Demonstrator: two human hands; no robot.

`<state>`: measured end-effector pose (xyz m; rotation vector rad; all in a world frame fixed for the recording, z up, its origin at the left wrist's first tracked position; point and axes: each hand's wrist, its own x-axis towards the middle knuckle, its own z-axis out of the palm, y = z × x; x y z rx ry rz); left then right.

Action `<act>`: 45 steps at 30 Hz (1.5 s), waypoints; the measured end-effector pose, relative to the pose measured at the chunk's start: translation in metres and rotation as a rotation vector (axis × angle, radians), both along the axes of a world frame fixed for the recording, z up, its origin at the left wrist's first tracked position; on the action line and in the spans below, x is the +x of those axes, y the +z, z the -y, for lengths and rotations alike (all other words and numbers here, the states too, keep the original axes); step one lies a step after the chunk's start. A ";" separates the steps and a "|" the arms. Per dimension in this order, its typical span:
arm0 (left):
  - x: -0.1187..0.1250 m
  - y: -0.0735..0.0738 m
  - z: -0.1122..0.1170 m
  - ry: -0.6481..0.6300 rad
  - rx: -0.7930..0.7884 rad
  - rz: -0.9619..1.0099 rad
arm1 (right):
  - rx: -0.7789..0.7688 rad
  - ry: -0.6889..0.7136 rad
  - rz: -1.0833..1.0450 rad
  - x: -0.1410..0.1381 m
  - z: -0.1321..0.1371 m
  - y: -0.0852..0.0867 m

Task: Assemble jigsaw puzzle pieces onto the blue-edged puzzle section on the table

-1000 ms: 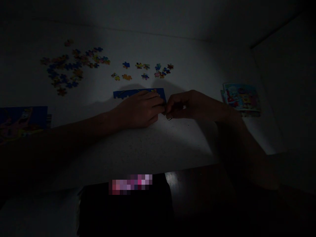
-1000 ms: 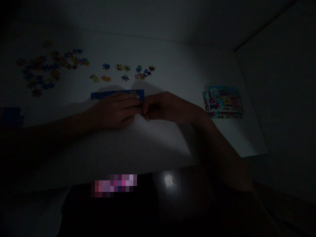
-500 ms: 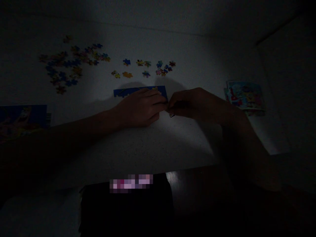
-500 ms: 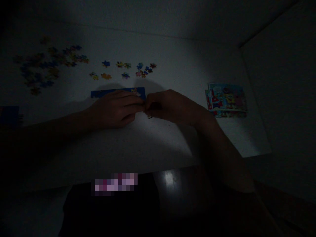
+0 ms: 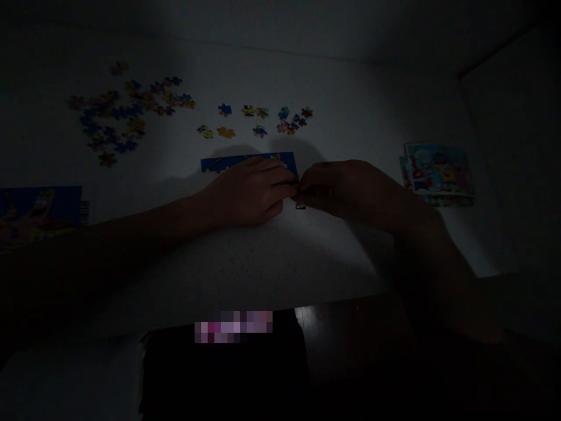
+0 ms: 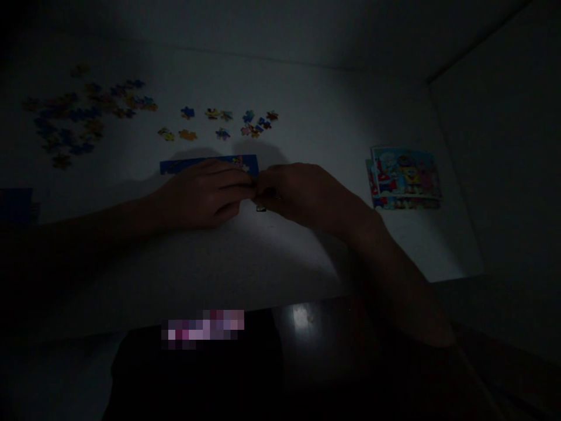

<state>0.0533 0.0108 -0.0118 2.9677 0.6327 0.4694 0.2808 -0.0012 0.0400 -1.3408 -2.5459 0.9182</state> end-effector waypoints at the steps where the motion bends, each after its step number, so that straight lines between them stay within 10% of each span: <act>1: 0.000 0.000 0.000 0.004 -0.009 0.006 | 0.000 0.002 0.003 0.000 0.000 0.000; 24: -0.001 -0.003 0.000 -0.014 0.046 0.056 | 0.120 0.092 0.087 -0.001 0.000 -0.003; 45: -0.001 -0.002 0.000 -0.018 0.051 0.061 | -0.177 0.000 -0.116 0.014 -0.015 -0.006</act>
